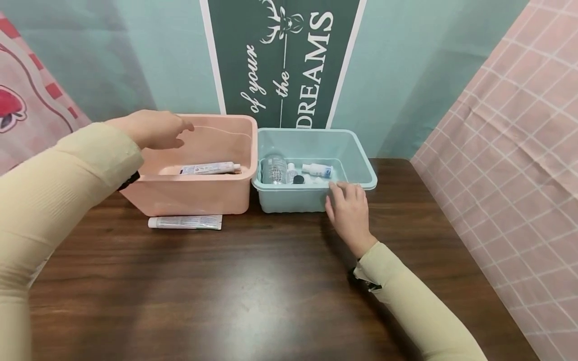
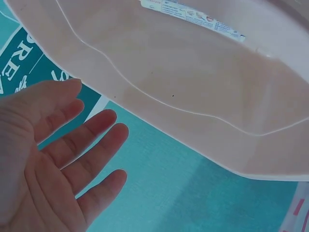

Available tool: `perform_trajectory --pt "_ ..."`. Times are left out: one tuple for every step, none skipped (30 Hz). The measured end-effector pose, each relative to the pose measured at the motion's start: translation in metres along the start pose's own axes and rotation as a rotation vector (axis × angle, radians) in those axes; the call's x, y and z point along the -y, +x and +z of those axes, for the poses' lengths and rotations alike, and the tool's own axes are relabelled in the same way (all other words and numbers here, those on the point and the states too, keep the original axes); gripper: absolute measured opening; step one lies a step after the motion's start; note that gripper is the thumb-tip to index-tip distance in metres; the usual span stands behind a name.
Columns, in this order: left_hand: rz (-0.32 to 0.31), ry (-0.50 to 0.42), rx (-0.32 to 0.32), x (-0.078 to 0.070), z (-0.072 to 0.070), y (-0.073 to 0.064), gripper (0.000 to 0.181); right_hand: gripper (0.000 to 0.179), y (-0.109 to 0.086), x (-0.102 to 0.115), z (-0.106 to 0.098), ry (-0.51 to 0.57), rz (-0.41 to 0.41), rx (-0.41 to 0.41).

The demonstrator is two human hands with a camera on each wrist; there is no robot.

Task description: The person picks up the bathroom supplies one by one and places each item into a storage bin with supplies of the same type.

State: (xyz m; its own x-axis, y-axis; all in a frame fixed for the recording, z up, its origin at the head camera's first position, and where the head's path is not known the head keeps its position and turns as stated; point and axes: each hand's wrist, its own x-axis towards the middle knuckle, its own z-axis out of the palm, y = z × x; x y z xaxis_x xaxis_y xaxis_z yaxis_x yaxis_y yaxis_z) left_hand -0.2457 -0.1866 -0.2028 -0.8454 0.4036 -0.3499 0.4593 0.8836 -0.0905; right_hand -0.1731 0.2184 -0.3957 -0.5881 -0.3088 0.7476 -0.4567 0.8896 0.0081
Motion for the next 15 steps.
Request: perform_trajectory --pt "0.005 0.005 -0.001 0.0 0.001 -0.001 0.051 0.034 -0.001 0.0 0.0 -0.001 -0.001 0.003" --pt "0.007 0.01 -0.004 0.0 0.001 -0.002 0.051 0.034 -0.001 0.0 0.0 -0.001 -0.003 0.003" --pt "0.011 0.013 -0.006 -0.001 0.001 -0.003 0.051 0.034 -0.001 -0.001 0.0 -0.002 -0.003 0.005" --pt "0.018 0.016 -0.011 -0.001 0.001 -0.005 0.051 0.034 -0.001 -0.001 0.0 -0.001 -0.003 0.004" --pt "0.026 0.02 -0.017 -0.002 0.001 -0.006 0.05 0.034 0.0 -0.001 0.0 -0.003 -0.004 0.003" --pt "0.035 0.025 -0.024 -0.003 0.001 -0.007 0.05 0.034 0.0 -0.001 0.0 -0.003 -0.004 -0.001" --pt "0.042 0.031 -0.028 -0.004 0.001 -0.009 0.05 0.033 0.0 -0.001 -0.001 -0.006 -0.004 -0.002" --pt "0.049 0.035 -0.035 -0.005 0.002 -0.011 0.049 0.033 0.0 -0.001 -0.001 -0.008 -0.004 -0.008" --pt "0.057 0.042 -0.044 -0.006 0.002 -0.012 0.049 0.033 0.0 -0.001 -0.001 -0.009 -0.004 -0.011" --pt "0.063 0.05 -0.054 -0.007 0.003 -0.014 0.048 0.033 0.0 -0.001 -0.001 -0.008 -0.005 -0.013" --pt "0.068 0.061 -0.061 -0.007 0.004 -0.016 0.048 0.033 0.0 -0.001 -0.001 -0.009 -0.006 -0.011" --pt "0.07 0.071 -0.068 -0.008 0.005 -0.018 0.048 0.033 0.0 -0.001 -0.001 -0.007 -0.006 -0.014" --pt "0.071 0.081 -0.074 -0.009 0.007 -0.02 0.048 0.032 0.0 -0.001 -0.001 -0.008 -0.007 -0.011" --pt "0.075 0.092 -0.086 -0.011 0.008 -0.021 0.047 0.032 -0.001 -0.001 -0.001 -0.009 -0.009 -0.008" --pt "0.078 0.102 -0.095 -0.012 0.009 -0.023 0.047 0.032 -0.001 -0.001 -0.001 -0.01 -0.011 -0.002"
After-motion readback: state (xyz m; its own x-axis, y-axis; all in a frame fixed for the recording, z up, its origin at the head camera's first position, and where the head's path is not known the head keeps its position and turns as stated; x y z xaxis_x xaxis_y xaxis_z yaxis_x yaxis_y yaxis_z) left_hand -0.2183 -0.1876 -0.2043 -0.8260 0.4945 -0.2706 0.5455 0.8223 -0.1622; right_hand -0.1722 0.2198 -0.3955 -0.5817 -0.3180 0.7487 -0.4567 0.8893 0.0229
